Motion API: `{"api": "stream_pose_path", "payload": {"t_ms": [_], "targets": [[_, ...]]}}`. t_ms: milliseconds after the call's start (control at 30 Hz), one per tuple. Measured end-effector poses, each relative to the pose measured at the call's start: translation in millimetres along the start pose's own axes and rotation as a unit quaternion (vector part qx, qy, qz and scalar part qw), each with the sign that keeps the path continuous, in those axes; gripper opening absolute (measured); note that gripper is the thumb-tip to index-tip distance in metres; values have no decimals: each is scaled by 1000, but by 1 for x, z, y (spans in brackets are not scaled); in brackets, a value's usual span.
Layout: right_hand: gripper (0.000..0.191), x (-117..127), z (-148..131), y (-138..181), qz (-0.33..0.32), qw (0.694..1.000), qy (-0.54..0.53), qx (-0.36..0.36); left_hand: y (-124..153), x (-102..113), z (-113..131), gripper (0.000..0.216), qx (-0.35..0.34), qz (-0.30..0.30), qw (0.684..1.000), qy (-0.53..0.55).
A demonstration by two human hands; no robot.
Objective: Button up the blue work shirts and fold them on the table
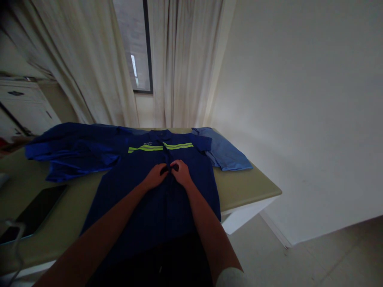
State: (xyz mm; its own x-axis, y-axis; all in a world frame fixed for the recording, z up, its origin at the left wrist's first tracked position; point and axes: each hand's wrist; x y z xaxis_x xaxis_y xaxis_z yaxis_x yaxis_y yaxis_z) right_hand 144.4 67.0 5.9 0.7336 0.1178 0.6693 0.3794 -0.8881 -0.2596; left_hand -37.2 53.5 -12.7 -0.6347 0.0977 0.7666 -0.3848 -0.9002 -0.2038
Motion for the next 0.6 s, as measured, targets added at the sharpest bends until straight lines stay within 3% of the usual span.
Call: {"api": "stream_pose_path", "payload": {"t_ms": [167,233,333,467,600], "targets": [[26,7,-23,37,-75,995,67,-13,7,-8,7,24,-49,-63,982,-171],[24,2,-36,64,-98,990,98,-23,7,-7,8,21,-41,-66,981,-179],[16,-7,-49,94,-84,988,126,-32,4,-1,10,29,-42,-58,989,-131],[23,-7,-47,102,-56,998,36,-16,5,6,13,50,-92,-48,994,-44],[20,0,-40,99,-49,998,-31,-18,13,5,18,32,-110,-56,987,-103]]}}
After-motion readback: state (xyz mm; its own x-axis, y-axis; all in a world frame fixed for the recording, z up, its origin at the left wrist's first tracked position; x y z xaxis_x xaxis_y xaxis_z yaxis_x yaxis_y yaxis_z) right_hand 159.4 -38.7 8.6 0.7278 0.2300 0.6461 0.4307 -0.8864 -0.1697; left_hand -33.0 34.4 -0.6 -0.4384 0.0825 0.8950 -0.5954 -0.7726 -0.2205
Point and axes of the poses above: each hand's wrist, its own y-axis away from the middle knuckle, its own x-axis out of the back of the hand, z = x × y, and after that the axes turned 10 degrees about -z, right-handed
